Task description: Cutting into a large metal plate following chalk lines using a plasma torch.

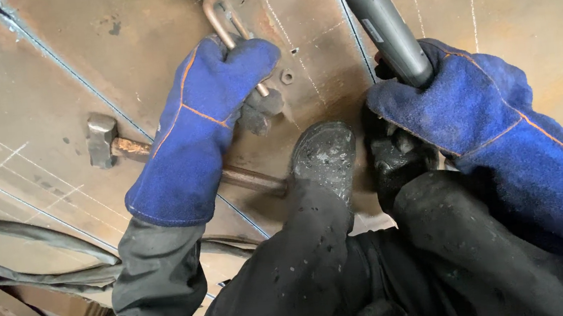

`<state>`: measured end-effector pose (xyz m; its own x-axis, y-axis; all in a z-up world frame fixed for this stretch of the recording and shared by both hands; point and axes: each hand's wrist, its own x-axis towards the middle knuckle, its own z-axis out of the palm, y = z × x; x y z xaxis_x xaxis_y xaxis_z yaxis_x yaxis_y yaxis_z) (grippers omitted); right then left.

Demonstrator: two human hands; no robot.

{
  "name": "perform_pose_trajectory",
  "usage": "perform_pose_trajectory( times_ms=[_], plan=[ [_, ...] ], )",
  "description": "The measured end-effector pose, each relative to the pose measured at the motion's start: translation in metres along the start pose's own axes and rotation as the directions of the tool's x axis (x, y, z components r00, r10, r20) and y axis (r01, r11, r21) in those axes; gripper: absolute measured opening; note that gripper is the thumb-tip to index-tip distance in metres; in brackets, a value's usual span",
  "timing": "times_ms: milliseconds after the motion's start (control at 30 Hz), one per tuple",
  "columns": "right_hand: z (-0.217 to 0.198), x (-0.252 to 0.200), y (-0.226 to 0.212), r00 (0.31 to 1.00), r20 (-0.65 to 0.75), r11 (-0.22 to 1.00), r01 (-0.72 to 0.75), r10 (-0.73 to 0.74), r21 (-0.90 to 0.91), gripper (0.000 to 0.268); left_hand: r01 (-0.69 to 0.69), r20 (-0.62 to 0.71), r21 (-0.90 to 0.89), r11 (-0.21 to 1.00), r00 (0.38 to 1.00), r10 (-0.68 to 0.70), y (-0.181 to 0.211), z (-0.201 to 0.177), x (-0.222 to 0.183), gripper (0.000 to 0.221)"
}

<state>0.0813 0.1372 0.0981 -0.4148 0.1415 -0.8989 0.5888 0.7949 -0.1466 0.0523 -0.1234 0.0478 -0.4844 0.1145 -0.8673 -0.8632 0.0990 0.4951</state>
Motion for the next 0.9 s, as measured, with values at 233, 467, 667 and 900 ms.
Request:
perform_pose_trajectory(
  times_ms=[233, 467, 667, 900],
  plan=[
    [-0.004, -0.005, -0.007, 0.998, -0.013, 0.998, -0.055, 0.055, -0.027, 0.058, -0.117, -0.288, 0.201, 0.973, 0.942, 0.173, 0.007, -0.032, 0.031, 0.037],
    [-0.003, -0.005, 0.004, 0.998, -0.058, 0.997, -0.02, 0.024, 0.07, 0.059, -0.337, -0.368, 0.121, 0.933, 0.858, 0.358, -0.041, -0.03, 0.063, 0.038],
    [-0.013, -0.005, 0.014, 0.999, -0.049, 0.979, -0.01, 0.021, 0.205, 0.058, 0.173, -0.363, 0.221, 0.96, 0.928, -0.084, -0.029, 0.037, -0.007, 0.033],
    [-0.05, -0.005, 0.097, 0.996, -0.066, 0.971, -0.045, 0.062, 0.234, 0.057, 0.104, -0.372, 0.31, 0.945, 0.928, 0.02, -0.039, 0.024, 0.026, 0.034]
  ],
)
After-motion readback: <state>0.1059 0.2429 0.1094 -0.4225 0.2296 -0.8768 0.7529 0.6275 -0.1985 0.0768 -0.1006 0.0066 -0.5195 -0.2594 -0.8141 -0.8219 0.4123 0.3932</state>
